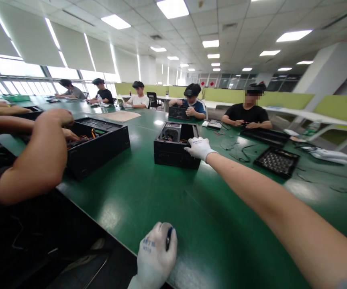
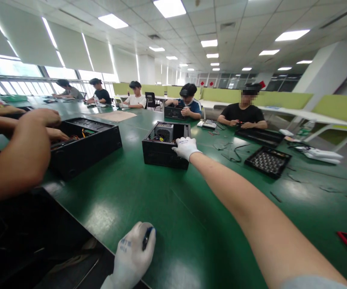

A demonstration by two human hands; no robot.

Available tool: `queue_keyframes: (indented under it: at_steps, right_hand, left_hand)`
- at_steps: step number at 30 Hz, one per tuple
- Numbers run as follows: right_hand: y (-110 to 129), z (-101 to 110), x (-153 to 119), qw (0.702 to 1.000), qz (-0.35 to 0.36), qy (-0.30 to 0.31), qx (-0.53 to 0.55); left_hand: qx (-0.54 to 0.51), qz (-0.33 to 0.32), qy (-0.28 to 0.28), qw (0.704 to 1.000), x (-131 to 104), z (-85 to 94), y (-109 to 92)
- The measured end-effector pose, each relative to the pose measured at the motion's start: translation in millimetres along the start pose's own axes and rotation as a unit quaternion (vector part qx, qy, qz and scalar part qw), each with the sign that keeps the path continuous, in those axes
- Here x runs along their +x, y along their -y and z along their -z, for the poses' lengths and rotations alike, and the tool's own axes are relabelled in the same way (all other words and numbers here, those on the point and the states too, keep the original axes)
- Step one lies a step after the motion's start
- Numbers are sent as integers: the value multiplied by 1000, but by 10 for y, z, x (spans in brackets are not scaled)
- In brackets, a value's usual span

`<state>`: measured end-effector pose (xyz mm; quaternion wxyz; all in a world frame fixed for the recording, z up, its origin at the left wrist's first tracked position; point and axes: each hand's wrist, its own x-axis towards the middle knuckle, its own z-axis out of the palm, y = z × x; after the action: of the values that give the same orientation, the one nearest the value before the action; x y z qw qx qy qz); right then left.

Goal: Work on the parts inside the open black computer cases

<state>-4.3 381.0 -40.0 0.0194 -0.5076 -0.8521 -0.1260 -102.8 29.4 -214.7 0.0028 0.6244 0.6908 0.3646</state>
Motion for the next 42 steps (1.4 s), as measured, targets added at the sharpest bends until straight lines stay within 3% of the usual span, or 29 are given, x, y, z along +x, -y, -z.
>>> queue_keyframes:
  at_steps: [8,18,23,27,32,35,40,42]
  right_hand:
    - [-172,189,-885,998,54,7,-13]
    - [-626,431,-2876,992,118,-27,-33]
    - [-848,432,-3804,984,140,-108,21]
    - [-923,460,-4334,969,155,-182,65]
    - [-930,549,-4630,952,170,-244,79]
    - [-940,631,-4652,950,197,-225,87]
    - [-955,782,-4603,963,195,-154,107]
    - [-964,821,-4531,970,153,-141,125]
  left_hand:
    - [2,-9,-9,1000,-2,4,4]
    - [-49,-9,-42,998,-14,59,5]
    - [-120,15,-53,991,14,288,-119]
    - [-144,-14,-80,986,68,608,-473]
    - [-161,-136,-23,977,185,966,-1095]
    - [-139,-225,38,964,249,1059,-1393]
    - [-30,-320,134,938,296,1037,-1646]
    - [13,-334,156,929,301,1018,-1673]
